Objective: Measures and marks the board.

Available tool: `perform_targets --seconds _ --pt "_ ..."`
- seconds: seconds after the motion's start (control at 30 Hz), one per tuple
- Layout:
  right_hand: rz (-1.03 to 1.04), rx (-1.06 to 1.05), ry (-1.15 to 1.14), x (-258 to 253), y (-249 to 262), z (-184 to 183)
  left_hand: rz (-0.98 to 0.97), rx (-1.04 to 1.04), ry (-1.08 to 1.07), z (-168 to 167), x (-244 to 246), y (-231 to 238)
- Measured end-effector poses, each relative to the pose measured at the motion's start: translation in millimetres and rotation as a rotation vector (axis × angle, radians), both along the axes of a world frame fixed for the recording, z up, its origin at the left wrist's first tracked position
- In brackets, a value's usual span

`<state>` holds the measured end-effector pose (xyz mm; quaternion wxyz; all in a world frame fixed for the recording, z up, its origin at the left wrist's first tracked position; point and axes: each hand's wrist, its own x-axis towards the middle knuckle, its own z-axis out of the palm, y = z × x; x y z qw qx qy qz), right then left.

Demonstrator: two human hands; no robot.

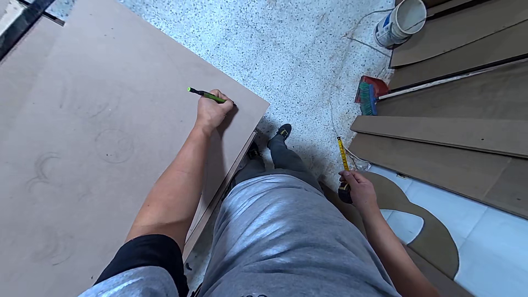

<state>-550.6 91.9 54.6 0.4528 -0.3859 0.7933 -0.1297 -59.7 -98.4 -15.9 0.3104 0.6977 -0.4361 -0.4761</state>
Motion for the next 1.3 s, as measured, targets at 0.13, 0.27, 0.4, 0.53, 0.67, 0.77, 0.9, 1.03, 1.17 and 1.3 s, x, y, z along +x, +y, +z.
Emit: perform_targets --seconds 0.13,0.27,0.4,0.53,0.67,0.77,0.9,1.03,1.17,1.3 --pt "0.0 -0.012 -0.004 3 -1 -3 0.018 -0.004 -0.039 1 -7 -1" --pt "0.032 0.001 -0.009 6 -2 3 -0.001 0.007 -0.126 4 -10 -1" --pt "0.038 -0.003 0.001 7 -3 2 -0.005 -0.004 -0.036 2 -5 -1" --pt "0.018 0.005 -0.002 7 -2 2 -0.028 0.004 -0.079 3 -8 -1" --pt "0.006 -0.005 -0.005 6 0 2 0.068 -0.04 0.08 0 -7 -1" --pt "-0.005 -0.001 -0.008 4 2 1 0.067 -0.022 0.048 -1 -9 -1" --pt "-0.016 0.002 -0.009 5 5 -1 0.064 -0.022 0.031 1 -10 -1" --pt "-0.01 -0.005 -0.02 6 5 -1 0.075 -0.019 0.05 0 -10 -1" --pt "0.018 -0.022 -0.03 9 2 -1 0.077 -0.003 0.03 2 -11 -1" --pt "0.027 -0.024 -0.028 11 -1 -4 0.075 0.005 0.01 1 -10 -3"
